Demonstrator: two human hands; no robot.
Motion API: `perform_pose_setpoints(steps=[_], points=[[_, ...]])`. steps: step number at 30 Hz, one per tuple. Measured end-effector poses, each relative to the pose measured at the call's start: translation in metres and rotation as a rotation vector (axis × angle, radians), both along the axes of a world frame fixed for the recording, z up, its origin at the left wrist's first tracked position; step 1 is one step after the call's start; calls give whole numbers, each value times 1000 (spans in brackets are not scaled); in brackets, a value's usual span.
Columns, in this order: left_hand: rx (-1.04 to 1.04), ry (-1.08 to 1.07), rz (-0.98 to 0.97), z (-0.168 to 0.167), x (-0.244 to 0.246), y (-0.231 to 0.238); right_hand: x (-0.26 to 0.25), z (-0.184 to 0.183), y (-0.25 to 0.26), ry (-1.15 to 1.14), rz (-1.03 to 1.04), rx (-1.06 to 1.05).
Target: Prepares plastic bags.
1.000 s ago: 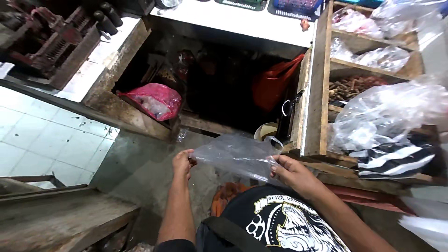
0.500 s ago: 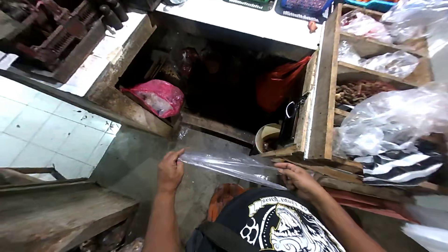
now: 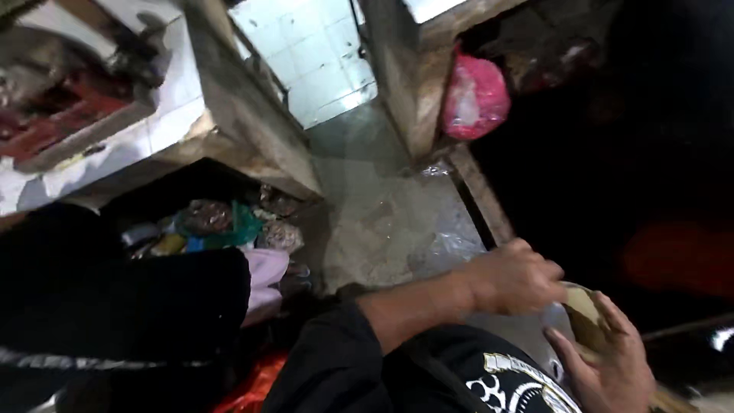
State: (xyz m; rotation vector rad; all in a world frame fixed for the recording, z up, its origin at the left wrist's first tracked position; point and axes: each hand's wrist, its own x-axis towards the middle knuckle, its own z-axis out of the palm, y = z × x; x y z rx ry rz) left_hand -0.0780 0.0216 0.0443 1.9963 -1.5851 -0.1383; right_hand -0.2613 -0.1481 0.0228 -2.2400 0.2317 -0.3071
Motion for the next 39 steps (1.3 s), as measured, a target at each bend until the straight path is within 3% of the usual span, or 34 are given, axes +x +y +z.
perform_pose_setpoints(steps=[3,7,16,19,23,26,28,30,35,37,39], points=[[-149,71,33,6,-14,7,33,13,20,-87,145,13],[-300,192,110,0,-10,28,49,16,38,-134,167,42],[-332,420,238,-10,-60,80,19,16,61,-46,276,206],[-306,400,302,-15,-79,95,6,23,67,3,372,257],[-331,365,322,-14,-102,104,-3,25,71,-124,445,220],[-229,343,335,-13,-113,119,-6,31,72,-189,452,242],[-159,317,465,-15,-123,138,-9,38,73,-204,434,274],[-180,365,720,-16,-134,169,-10,45,76,-219,417,329],[-486,591,1337,-63,-157,249,-17,56,74,-249,408,419],[-540,846,1373,-71,-171,261,-19,58,79,-248,404,445],[-571,1067,1266,-72,-183,259,-20,59,84,-251,405,459]])
